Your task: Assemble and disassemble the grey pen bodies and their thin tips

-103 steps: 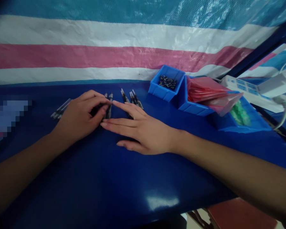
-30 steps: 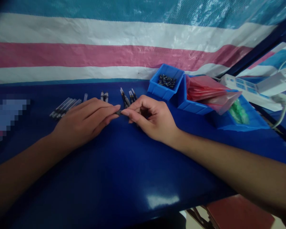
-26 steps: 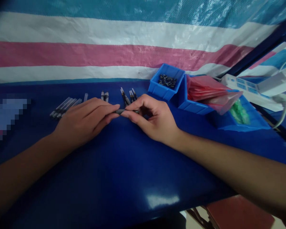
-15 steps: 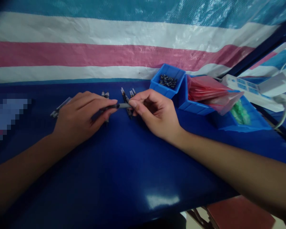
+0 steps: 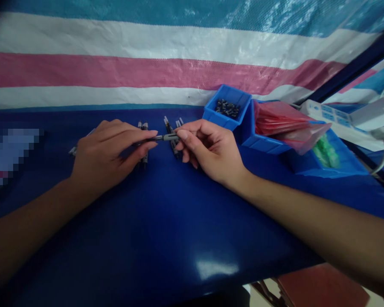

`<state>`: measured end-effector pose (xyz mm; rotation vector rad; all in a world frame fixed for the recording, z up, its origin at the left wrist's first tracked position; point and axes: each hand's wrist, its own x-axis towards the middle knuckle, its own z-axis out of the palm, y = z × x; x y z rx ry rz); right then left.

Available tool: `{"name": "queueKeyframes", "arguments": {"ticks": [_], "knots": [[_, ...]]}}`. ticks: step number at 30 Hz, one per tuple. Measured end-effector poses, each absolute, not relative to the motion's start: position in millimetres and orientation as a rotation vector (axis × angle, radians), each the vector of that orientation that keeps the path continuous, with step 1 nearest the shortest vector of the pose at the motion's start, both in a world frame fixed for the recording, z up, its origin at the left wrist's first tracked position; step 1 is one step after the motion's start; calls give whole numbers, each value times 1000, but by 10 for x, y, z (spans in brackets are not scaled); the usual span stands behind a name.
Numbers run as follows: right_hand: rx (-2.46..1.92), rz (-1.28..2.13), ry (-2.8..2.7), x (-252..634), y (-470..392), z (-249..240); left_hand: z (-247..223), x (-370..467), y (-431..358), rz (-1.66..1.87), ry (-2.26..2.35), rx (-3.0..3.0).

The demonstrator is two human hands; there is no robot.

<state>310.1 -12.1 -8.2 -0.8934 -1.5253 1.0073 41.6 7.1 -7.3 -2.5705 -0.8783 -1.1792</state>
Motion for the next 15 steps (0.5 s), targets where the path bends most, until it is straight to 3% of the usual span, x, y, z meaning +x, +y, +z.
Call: {"name": "queueKeyframes", "arguments": {"ticks": [15], "knots": [[-809, 956, -1522, 3055, -136, -66, -101, 405, 105, -1274, -833, -2606]]}}
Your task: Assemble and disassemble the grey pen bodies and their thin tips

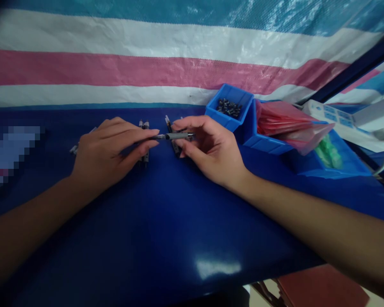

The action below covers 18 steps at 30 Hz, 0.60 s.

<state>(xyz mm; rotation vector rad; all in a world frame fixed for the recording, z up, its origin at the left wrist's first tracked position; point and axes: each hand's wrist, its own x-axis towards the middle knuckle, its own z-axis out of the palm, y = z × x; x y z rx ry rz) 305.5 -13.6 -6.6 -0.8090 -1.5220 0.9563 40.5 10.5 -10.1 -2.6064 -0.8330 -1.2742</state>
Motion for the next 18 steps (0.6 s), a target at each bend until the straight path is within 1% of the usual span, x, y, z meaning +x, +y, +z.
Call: {"name": "queueKeyframes", "arguments": {"ticks": [5, 10, 15, 18], "knots": [[-936, 1006, -1543, 3091, -145, -66, -103, 411, 110, -1286, -806, -2602], [-887, 879, -1607, 3111, -155, -83, -95, 405, 114, -1324, -818, -2626], [-927, 979, -1607, 3113, -170, -67, -93, 396, 106, -1297, -823, -2630], [-909, 856, -1662, 3140, -158, -82, -92, 403, 105, -1299, -822, -2636]]}}
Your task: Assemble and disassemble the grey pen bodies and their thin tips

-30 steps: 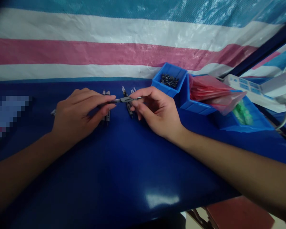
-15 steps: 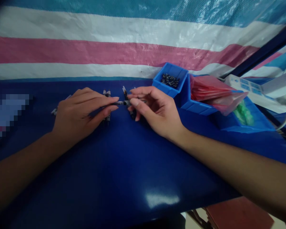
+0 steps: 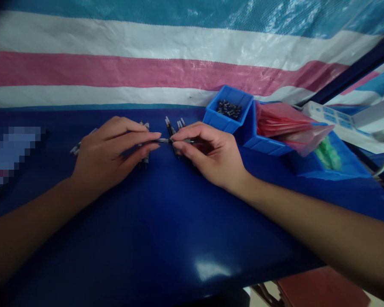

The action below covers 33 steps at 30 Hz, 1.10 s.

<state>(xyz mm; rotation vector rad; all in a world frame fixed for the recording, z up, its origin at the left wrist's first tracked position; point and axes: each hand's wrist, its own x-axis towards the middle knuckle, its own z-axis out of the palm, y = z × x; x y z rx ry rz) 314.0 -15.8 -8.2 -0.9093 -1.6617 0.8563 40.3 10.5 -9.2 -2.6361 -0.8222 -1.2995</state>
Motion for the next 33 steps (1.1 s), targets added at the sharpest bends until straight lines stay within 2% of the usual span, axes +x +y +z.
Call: {"name": "queueKeyframes", "arguments": {"ticks": [7, 17, 27, 33], "knots": [[-917, 834, -1708, 3155, -135, -120, -75, 416, 108, -1345, -810, -2647], [-1028, 540, -1908, 3156, -165, -25, -68, 397, 136, -1396, -890, -2556], [-999, 743, -1632, 3143, -155, -138, -14, 401, 68, -1523, -1154, -2515], [-895, 795, -1630, 3103, -189, -81, -34, 413, 49, -1803, -1206, -2600]]}}
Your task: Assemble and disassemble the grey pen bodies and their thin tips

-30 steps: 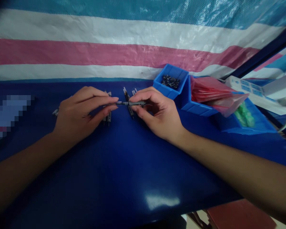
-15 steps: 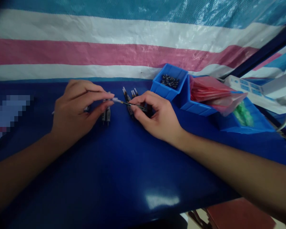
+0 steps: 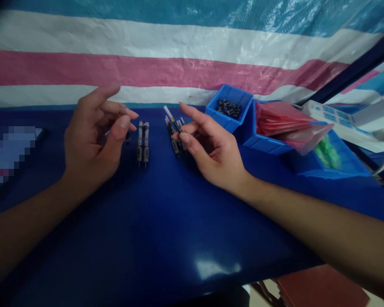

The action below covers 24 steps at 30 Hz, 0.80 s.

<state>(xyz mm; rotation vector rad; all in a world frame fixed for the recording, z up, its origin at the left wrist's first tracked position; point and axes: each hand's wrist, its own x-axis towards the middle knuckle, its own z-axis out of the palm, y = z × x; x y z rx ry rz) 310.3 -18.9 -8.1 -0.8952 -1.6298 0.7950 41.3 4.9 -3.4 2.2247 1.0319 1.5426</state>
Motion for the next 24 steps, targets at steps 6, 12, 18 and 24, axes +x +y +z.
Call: {"name": "queueKeyframes", "arguments": {"ticks": [6, 12, 18, 24], "knots": [[-817, 852, -1639, 3091, -182, -50, -61, 438, 64, 1580, 962, 2117], [-824, 882, -1633, 3088, -193, -62, -121, 438, 98, 1567, 964, 2088], [-800, 908, -1615, 3077, -164, -57, -84, 433, 63, 1529, 1043, 2112], [-815, 897, -1601, 3080, -156, -48, -82, 432, 69, 1600, 990, 2106]]}}
